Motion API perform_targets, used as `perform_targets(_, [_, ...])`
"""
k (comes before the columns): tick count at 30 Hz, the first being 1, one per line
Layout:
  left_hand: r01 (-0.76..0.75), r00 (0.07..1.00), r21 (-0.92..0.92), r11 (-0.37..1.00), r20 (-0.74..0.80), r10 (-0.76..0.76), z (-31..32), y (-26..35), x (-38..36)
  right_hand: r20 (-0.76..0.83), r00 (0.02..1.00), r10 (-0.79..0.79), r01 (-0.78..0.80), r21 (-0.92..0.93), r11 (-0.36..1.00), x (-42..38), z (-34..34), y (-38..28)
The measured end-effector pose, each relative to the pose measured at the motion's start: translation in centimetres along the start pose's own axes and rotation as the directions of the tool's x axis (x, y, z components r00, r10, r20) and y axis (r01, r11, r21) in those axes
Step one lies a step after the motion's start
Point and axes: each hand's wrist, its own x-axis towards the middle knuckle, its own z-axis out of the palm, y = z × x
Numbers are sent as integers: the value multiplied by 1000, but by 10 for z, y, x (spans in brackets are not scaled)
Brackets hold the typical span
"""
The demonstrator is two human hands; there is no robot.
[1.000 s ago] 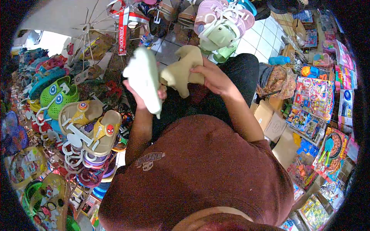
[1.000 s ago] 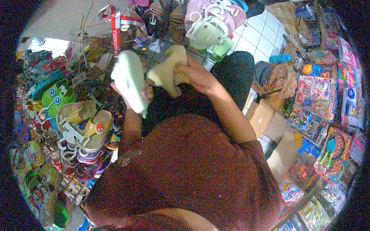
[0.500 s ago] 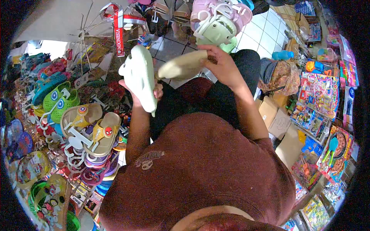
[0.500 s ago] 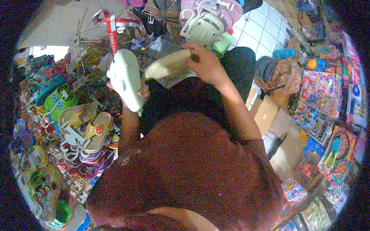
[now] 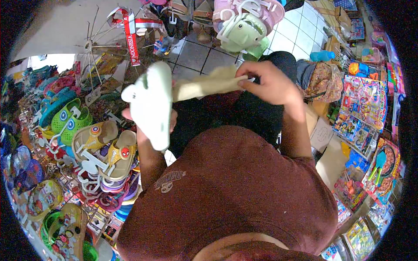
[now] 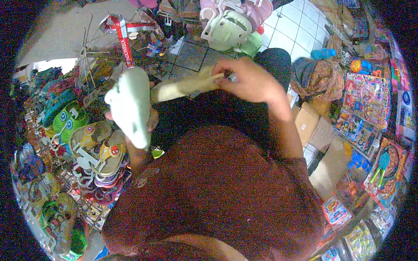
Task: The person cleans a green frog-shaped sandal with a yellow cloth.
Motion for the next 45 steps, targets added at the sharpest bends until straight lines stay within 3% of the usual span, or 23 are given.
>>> perform_targets(2, [69, 997, 10, 998, -38, -69, 35, 9, 2, 31, 994, -100, 88, 271, 958, 4, -17, 9])
perform_targets(3, [104, 993, 13, 994, -56, -103, 52, 14, 4, -18, 972, -233, 199, 586, 786, 8, -20, 20])
perform_targets(4, [101, 981, -45, 994, -162, -107, 77, 13, 5, -75, 938, -338, 204, 909, 363, 21, -10, 29])
perform_targets(5, [75, 975, -41, 996, -209, -82, 86, 13, 8, -143, 931, -335, 189, 976, 108, 30, 0, 34])
perform_targets(7, [17, 960, 2, 1000, -279, -16, 88, 11, 13, -164, 975, -150, 156, 986, -66, 36, 30, 28])
perform_targets(10, [-61, 919, 123, 991, -380, 104, 73, 9, 21, -86, 993, 79, 94, 990, -103, 41, 77, 24])
perform_targets(12, [-86, 879, 218, 972, -442, 177, 61, 8, 27, -49, 989, 136, 65, 992, -113, 46, 91, 25])
perform_targets(15, [-38, 869, 284, 958, -464, 172, 41, 7, 33, -16, 988, 154, 33, 993, -113, 46, 89, 28])
perform_targets(18, [43, 942, 214, 976, -334, 32, 22, 13, 33, 2, 990, 140, 12, 996, -93, 48, 82, 34])
perform_targets(20, [-43, 878, 291, 956, -445, 175, 20, 7, 37, 5, 990, 138, 4, 998, -68, 53, 82, 37])
perform_targets(21, [-78, 880, 324, 943, -422, 218, 18, 4, 38, 6, 990, 138, 2, 999, -52, 55, 82, 39])
perform_targets(22, [-114, 880, 355, 928, -398, 261, 17, 1, 39, 7, 990, 139, -2, 999, -33, 57, 83, 40])
perform_targets(24, [-179, 943, 391, 903, -194, 271, 6, -6, 37, 11, 989, 147, -8, 1000, -20, 59, 85, 42])
perform_targets(28, [-133, 984, 351, 927, -67, 166, -48, -20, 25, 17, 986, 165, -16, 1000, -9, 61, 92, 44])
perform_targets(34, [-56, 924, 603, 796, -270, 270, -34, -26, 16, 75, 981, 181, -93, 991, 97, 64, 99, 66])
perform_targets(35, [-49, 914, 627, 778, -285, 287, -30, -25, 15, 106, 979, 174, -121, 989, 80, 58, 102, 73])
perform_targets(37, [-31, 892, 673, 739, -315, 324, -26, -23, 14, 257, 966, 29, -239, 930, -279, 34, 105, 82])
perform_targets(38, [-19, 882, 694, 720, -328, 339, -26, -24, 12, 319, 942, -101, -322, 787, -525, 21, 103, 83])
perform_targets(41, [18, 862, 730, 683, -357, 359, -30, -26, 8, 439, 897, 54, -366, 806, -465, -4, 98, 76])
perform_targets(44, [65, 847, 747, 662, -392, 359, -30, -31, 5, 133, 887, 443, -176, 983, 57, 0, 112, 60])
perform_targets(45, [74, 842, 749, 658, -400, 361, -27, -31, 7, -10, 876, 482, -250, 845, 472, 4, 108, 63])
